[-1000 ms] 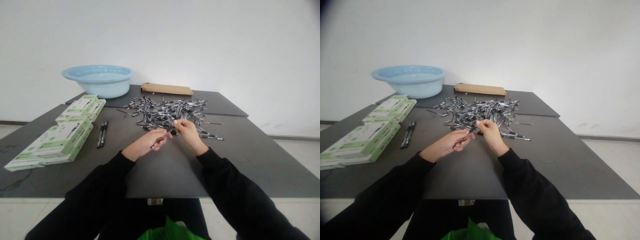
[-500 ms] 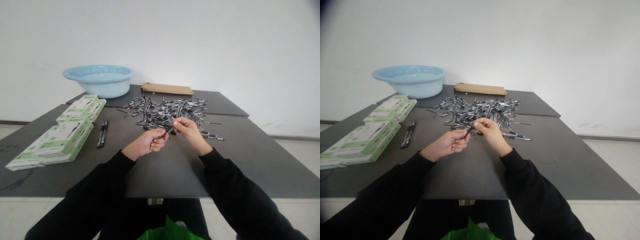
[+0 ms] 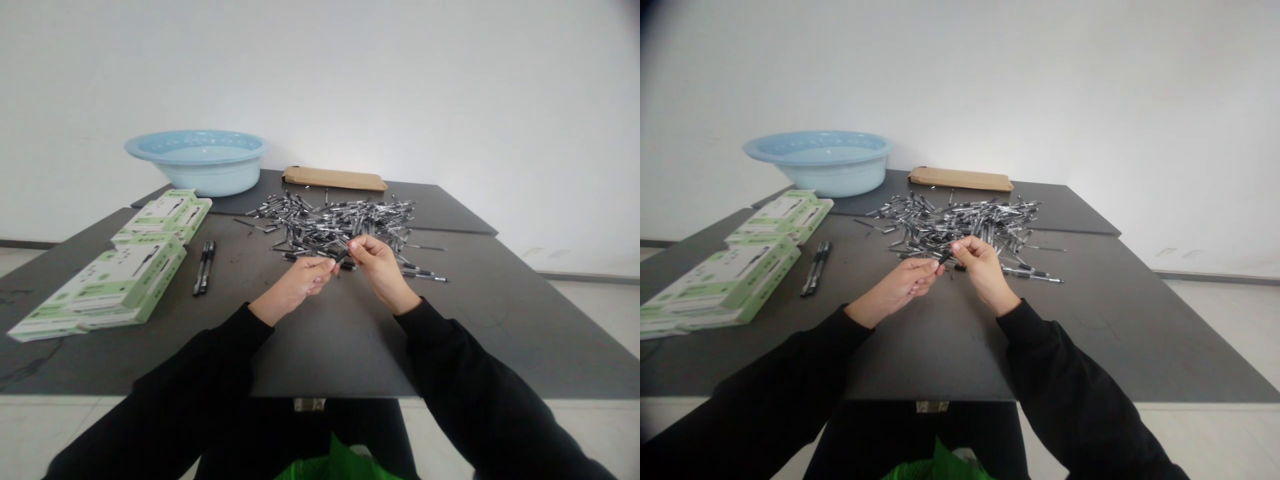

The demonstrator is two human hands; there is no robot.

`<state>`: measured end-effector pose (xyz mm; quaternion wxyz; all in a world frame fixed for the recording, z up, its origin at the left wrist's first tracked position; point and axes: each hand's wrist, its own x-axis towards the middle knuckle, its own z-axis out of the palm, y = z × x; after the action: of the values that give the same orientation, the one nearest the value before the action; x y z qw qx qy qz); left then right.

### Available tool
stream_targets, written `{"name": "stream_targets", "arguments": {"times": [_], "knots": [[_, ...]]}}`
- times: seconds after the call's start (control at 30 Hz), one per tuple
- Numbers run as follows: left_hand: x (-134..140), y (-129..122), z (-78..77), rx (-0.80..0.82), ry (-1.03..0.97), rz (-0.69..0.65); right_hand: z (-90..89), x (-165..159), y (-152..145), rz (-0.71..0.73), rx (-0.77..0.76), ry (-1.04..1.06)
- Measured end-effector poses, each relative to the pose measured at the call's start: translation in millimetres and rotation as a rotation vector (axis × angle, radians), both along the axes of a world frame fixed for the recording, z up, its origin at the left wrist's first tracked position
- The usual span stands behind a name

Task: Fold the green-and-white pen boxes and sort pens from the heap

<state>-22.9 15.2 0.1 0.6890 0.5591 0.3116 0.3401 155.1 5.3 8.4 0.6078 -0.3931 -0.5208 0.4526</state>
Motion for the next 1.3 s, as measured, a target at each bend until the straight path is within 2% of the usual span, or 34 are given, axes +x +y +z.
{"name": "stream_targets", "arguments": {"times": [0.1,0.17,0.23,0.33,0.47,0.57,0.67,0.77,1.07,1.3], "knots": [[5.0,-2.5,1.0,0.198,0.100,0.133,-2.7,-2.4,1.3,-0.045,-0.006,0.034],[7.2,-3.4,0.7,0.260,0.133,0.189,-4.9,-4.0,2.6,-0.067,-0.019,0.054],[7.8,-3.5,-0.5,0.164,0.106,0.153,-6.6,-4.7,3.7,-0.069,-0.036,0.051],[5.7,-2.4,-2.2,-0.055,0.017,0.015,-6.8,-3.8,4.0,-0.013,-0.080,0.013],[1.5,-1.3,0.0,-0.112,-0.076,-0.060,-2.5,0.5,2.2,0.090,-0.110,0.007],[-0.5,-2.1,4.0,-0.200,-0.117,-0.151,1.7,4.1,0.2,0.106,-0.086,-0.011],[-1.5,-3.3,6.1,-0.208,-0.128,-0.173,4.2,6.0,-0.6,0.106,-0.062,-0.044],[-0.3,-4.1,5.4,-0.122,-0.090,-0.118,3.9,5.2,0.1,0.064,-0.033,-0.040],[7.4,-4.5,3.1,0.324,0.231,0.177,-3.6,-7.5,0.1,-0.108,-0.015,-0.020],[7.0,-8.3,9.8,0.565,0.415,0.270,-11.1,-12.0,0.7,-0.173,-0.015,-0.011]]}}
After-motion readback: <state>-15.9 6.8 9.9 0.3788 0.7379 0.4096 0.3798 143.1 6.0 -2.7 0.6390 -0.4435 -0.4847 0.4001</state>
